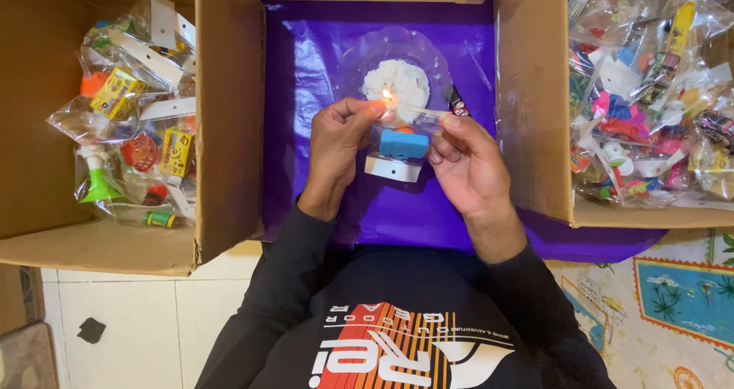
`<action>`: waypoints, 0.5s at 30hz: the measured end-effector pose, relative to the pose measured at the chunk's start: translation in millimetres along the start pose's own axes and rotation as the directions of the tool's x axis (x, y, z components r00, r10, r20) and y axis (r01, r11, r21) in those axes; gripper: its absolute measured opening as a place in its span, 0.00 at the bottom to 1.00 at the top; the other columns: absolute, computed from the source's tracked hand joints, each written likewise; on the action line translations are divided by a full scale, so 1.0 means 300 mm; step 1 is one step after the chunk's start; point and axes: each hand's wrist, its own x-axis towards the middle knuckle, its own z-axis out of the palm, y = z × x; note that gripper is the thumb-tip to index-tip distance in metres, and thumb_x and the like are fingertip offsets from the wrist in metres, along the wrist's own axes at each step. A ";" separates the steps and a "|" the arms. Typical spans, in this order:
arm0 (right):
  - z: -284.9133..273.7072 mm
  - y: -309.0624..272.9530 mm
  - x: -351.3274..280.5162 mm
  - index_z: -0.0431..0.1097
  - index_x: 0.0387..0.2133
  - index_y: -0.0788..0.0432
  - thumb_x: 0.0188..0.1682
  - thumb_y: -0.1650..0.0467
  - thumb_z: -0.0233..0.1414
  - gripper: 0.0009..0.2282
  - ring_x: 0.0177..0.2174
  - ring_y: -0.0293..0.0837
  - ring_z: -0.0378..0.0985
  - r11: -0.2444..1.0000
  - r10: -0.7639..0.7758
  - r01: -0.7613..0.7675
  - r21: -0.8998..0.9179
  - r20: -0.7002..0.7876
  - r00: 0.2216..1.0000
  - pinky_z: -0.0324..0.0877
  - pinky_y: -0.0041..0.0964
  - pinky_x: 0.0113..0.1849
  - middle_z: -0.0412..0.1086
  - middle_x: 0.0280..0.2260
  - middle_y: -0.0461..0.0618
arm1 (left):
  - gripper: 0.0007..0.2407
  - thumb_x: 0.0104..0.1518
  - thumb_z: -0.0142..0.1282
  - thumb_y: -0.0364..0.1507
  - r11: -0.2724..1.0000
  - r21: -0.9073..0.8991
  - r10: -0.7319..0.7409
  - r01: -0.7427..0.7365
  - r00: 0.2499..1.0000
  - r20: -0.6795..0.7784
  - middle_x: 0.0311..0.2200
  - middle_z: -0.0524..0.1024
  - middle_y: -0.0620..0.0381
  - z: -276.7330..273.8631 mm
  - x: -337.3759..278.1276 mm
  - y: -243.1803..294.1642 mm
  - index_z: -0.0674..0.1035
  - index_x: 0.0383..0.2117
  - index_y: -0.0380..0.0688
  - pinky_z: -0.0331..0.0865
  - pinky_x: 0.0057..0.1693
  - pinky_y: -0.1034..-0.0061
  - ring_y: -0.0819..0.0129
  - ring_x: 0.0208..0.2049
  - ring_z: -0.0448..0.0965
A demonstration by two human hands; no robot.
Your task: Sealing small plastic bags containing toys using a candle flame as a heat source
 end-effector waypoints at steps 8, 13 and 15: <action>0.020 0.018 0.020 0.70 0.19 0.55 0.47 0.75 0.57 0.08 0.18 0.32 0.52 1.000 0.003 -0.003 -0.002 -0.015 1.000 0.60 0.31 0.29 0.44 0.15 0.34 | 0.07 0.50 0.70 0.24 1.000 -0.019 0.015 -0.015 1.000 -0.009 0.16 0.75 0.52 -0.003 -0.015 0.055 0.82 0.27 0.33 0.44 0.21 0.90 0.87 0.13 0.51; 0.016 0.037 0.043 0.72 0.20 0.57 0.47 0.75 0.58 0.07 0.18 0.31 0.52 1.000 -0.001 0.001 -0.004 -0.011 1.000 0.60 0.31 0.29 0.44 0.16 0.34 | 0.07 0.51 0.69 0.25 0.999 -0.028 0.031 -0.031 0.999 -0.021 0.17 0.77 0.51 -0.018 -0.006 0.050 0.82 0.28 0.32 0.44 0.21 0.90 0.88 0.13 0.52; 0.028 0.038 0.043 0.71 0.20 0.56 0.47 0.75 0.58 0.07 0.18 0.31 0.52 1.000 0.001 -0.002 -0.009 -0.014 1.000 0.60 0.31 0.29 0.44 0.16 0.34 | 0.07 0.51 0.69 0.25 0.999 -0.030 0.040 -0.041 0.999 -0.024 0.18 0.78 0.50 -0.017 -0.012 0.062 0.82 0.28 0.32 0.44 0.21 0.90 0.88 0.13 0.53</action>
